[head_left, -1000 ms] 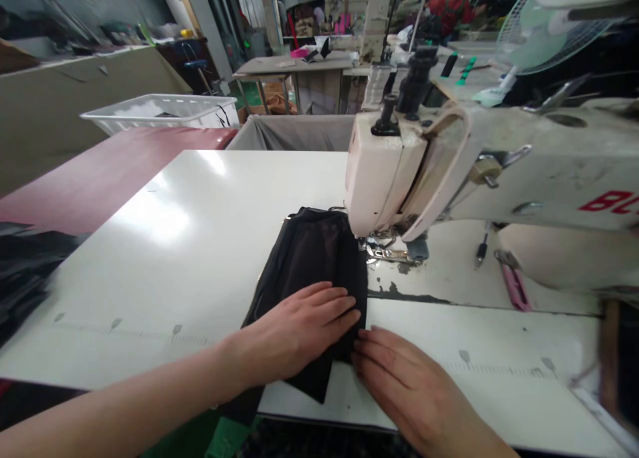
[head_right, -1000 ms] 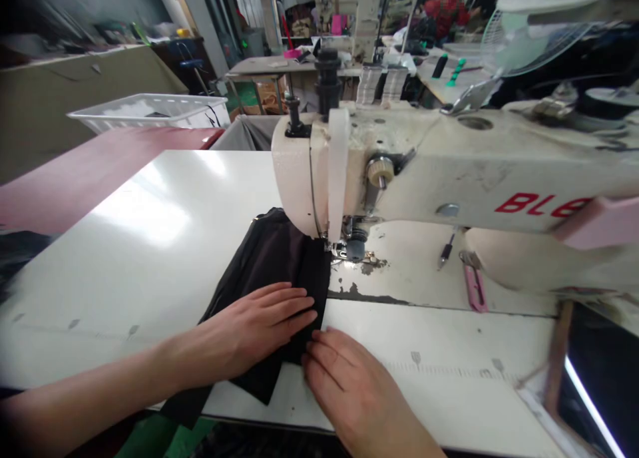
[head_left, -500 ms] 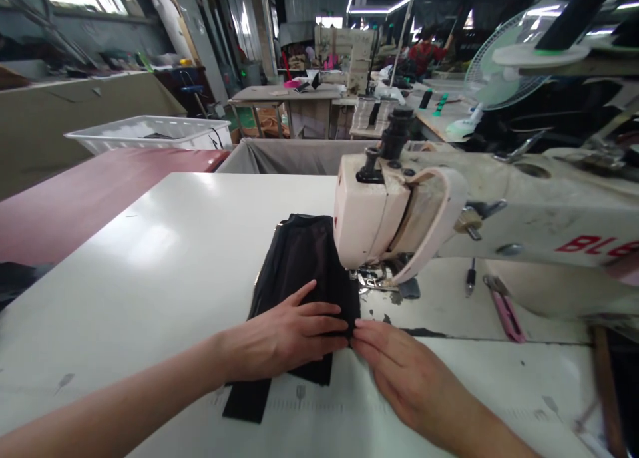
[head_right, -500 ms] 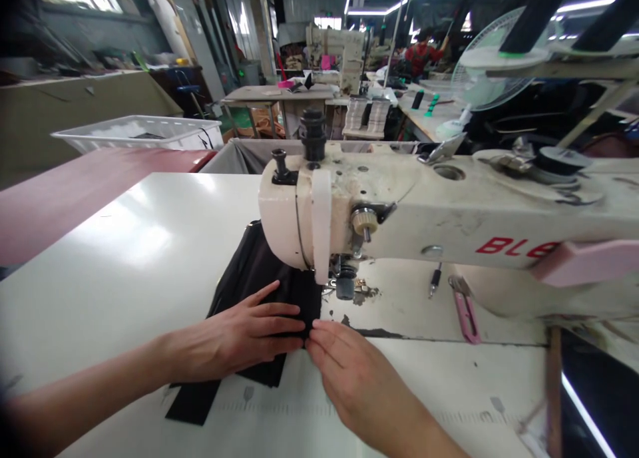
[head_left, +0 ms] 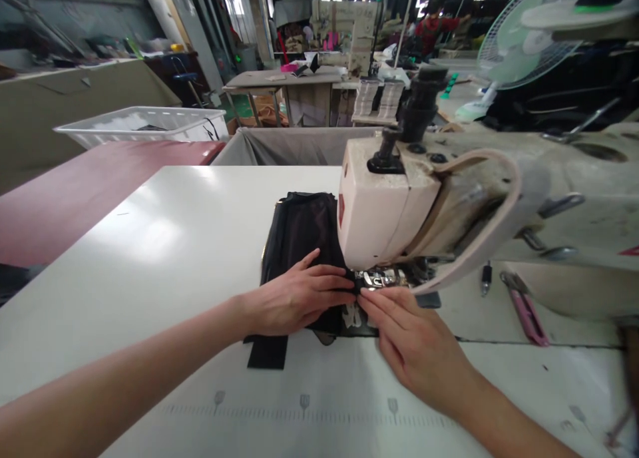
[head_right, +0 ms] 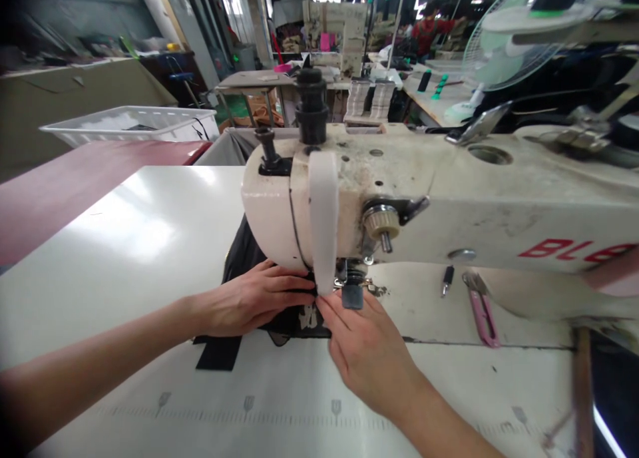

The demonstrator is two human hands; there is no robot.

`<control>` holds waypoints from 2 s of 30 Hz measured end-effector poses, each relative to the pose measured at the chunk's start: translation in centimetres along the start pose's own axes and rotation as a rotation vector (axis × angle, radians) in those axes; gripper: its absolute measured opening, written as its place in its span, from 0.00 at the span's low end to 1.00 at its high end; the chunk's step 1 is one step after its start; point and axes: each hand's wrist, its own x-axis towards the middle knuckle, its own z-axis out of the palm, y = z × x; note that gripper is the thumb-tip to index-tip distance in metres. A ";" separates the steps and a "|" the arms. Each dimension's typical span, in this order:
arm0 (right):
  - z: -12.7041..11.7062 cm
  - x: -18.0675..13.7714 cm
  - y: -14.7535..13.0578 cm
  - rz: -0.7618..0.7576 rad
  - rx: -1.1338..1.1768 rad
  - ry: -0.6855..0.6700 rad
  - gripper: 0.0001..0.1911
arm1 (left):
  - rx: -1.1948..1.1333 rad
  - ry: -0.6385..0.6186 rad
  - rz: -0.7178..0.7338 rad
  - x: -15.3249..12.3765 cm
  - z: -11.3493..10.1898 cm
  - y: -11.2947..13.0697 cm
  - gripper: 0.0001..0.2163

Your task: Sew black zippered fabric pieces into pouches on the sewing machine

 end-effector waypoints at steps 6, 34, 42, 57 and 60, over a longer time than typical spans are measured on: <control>0.0 -0.1 -0.2 0.049 -0.010 -0.001 0.21 | 0.014 0.031 -0.047 0.9 -0.2 -1.1 0.18; -1.5 0.4 -4.0 1.065 1.509 -0.060 0.22 | -0.008 0.071 -0.205 -1.8 2.0 6.1 0.22; -0.8 1.7 -3.5 1.198 1.581 0.088 0.12 | -0.239 0.256 -0.361 2.9 1.3 5.7 0.13; -0.2 1.8 -2.5 1.155 1.493 0.136 0.09 | -0.297 0.449 -0.619 4.8 2.8 5.2 0.02; -0.1 1.6 -2.6 1.160 1.487 0.150 0.10 | -0.234 0.456 -0.595 4.9 2.9 5.4 0.02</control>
